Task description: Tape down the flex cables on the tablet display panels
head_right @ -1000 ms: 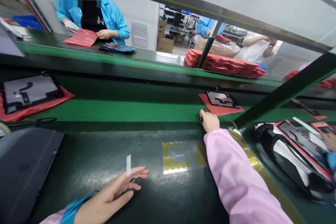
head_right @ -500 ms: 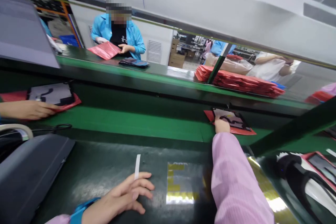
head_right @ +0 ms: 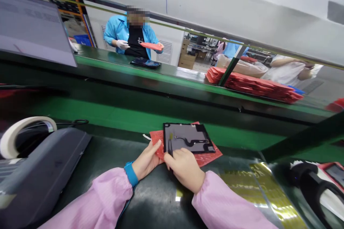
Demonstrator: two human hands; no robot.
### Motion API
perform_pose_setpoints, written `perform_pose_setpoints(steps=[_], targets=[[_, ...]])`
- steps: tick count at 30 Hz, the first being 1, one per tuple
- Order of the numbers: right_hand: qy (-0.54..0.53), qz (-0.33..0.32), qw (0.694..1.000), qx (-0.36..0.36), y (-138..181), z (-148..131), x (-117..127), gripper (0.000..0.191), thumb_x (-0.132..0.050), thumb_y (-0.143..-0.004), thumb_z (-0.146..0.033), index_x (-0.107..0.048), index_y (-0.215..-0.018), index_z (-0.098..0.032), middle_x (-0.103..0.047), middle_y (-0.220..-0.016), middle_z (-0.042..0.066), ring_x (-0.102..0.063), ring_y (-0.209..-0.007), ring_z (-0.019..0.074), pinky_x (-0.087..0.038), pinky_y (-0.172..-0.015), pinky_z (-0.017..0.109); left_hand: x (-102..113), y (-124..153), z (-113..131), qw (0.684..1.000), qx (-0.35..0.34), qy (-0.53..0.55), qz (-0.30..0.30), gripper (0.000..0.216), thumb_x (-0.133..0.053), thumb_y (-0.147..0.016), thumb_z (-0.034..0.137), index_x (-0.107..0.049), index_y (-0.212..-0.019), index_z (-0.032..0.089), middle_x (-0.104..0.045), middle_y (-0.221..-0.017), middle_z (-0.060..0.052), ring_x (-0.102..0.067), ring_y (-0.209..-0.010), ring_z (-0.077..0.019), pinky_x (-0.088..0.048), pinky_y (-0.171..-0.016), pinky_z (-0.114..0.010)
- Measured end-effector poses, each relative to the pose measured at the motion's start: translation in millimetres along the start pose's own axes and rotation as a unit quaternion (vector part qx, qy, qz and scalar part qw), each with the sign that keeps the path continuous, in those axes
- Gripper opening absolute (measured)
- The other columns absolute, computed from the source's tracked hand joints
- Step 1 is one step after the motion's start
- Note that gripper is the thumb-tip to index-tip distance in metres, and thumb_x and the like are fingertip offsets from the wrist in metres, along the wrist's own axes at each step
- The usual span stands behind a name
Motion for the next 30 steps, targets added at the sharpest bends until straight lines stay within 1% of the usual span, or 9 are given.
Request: perform_pose_setpoints(steps=[2, 5, 10, 14, 18, 22, 24, 27, 30], targets=[[-0.129, 0.037, 0.991, 0.014, -6, -1, 12, 0.024, -0.072, -0.093, -0.037, -0.052, -0.099, -0.026, -0.077, -0.099, 0.005, -0.072, -0.096, 0.022, -0.049, -0.083, 0.031, 4, -1, -1, 0.999, -0.03, 0.001, 0.033, 0.078, -0.088, -0.078, 0.038, -0.042, -0.141, 0.03, -0.065, -0.14, -0.01, -0.063, -0.129, -0.0286, -0.049, -0.111, -0.049], [-0.283, 0.037, 0.954, -0.088, -26, 46, 19, 0.036, -0.071, -0.093, -0.045, -0.038, -0.094, -0.029, -0.074, -0.124, 0.01, -0.068, -0.12, 0.0253, -0.05, -0.093, 0.037, 10, -4, -5, 0.996, -0.062, 0.001, 0.067, 0.087, -0.09, -0.07, 0.022, -0.039, -0.141, 0.031, -0.066, -0.138, -0.008, -0.063, -0.129, -0.0263, -0.048, -0.113, -0.044], [-0.24, -0.034, 0.944, -0.226, -54, 118, 9, 0.053, -0.084, -0.072, -0.047, -0.035, -0.083, -0.028, -0.068, -0.082, -0.001, -0.059, -0.066, 0.0188, -0.046, -0.069, 0.033, 23, -9, 1, 0.995, -0.066, -0.017, 0.071, 0.093, -0.085, -0.062, 0.011, -0.041, -0.142, 0.029, -0.072, -0.127, -0.006, -0.069, -0.12, -0.0255, -0.05, -0.11, -0.042], [-0.249, -0.029, 0.949, -0.189, -52, 118, 27, 0.063, -0.084, -0.067, -0.062, -0.033, -0.077, -0.027, -0.044, -0.067, -0.008, -0.039, -0.061, 0.0139, -0.036, -0.059, 0.027, 38, -13, 24, 0.996, -0.049, -0.057, 0.039, 0.081, -0.086, -0.061, 0.017, -0.054, -0.136, 0.021, -0.078, -0.11, -0.009, -0.075, -0.107, -0.0315, -0.057, -0.1, -0.044], [-0.268, 0.013, 0.952, -0.147, -28, 102, 77, 0.06, -0.071, -0.08, -0.071, -0.032, -0.075, -0.026, -0.039, -0.072, -0.005, -0.037, -0.065, 0.015, -0.036, -0.061, 0.028, 55, -22, 47, 0.993, -0.043, -0.112, 0.015, 0.07, -0.094, -0.062, 0.036, -0.065, -0.121, 0.013, -0.079, -0.1, -0.014, -0.077, -0.097, -0.0363, -0.061, -0.092, -0.049], [-0.247, 0.131, 0.941, -0.189, 10, 93, 134, 0.051, -0.071, -0.087, -0.062, -0.036, -0.078, -0.026, -0.037, -0.073, -0.005, -0.037, -0.064, 0.0144, -0.035, -0.062, 0.028, 75, -32, 61, 0.976, -0.09, -0.193, 0.056, 0.07, -0.087, -0.074, 0.04, -0.056, -0.131, 0.015, -0.074, -0.119, -0.02, -0.075, -0.107, -0.0356, -0.059, -0.096, -0.056], [-0.237, 0.192, 0.917, -0.257, 33, 90, 152, 0.052, -0.076, -0.084, -0.06, -0.038, -0.078, -0.026, -0.035, -0.073, -0.006, -0.036, -0.064, 0.0137, -0.034, -0.061, 0.027, 80, -31, 66, 0.953, -0.145, -0.247, 0.098, 0.068, -0.075, -0.086, 0.036, -0.043, -0.143, 0.018, -0.059, -0.145, -0.025, -0.062, -0.132, -0.0368, -0.048, -0.111, -0.062], [-0.267, 0.277, 0.842, -0.378, 64, 86, 163, 0.058, -0.083, -0.074, -0.063, -0.039, -0.078, -0.025, -0.034, -0.072, -0.006, -0.034, -0.062, 0.0122, -0.031, -0.057, 0.025, 64, -17, 62, 0.903, -0.233, -0.344, 0.111, 0.065, -0.058, -0.094, 0.024, -0.031, -0.154, 0.019, -0.021, -0.171, -0.021, -0.012, -0.163, -0.034, -0.012, -0.129, -0.064], [-0.315, 0.329, 0.76, -0.464, 82, 81, 161, 0.067, -0.089, -0.058, -0.067, -0.04, -0.078, -0.025, -0.034, -0.07, -0.007, -0.032, -0.059, 0.0104, -0.028, -0.051, 0.022, 25, 6, 35, 0.85, -0.276, -0.449, 0.016, 0.059, -0.058, -0.089, 0.017, -0.048, -0.147, 0.022, -0.025, -0.173, -0.013, 0.002, -0.164, -0.0333, 0.006, -0.129, -0.064]])
Point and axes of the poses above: each hand's wrist, its own y-axis away from the middle knuckle, its own x-axis out of the back of the hand, z = x × y, the point moved 4 cm from there along -y, towards the middle knuckle
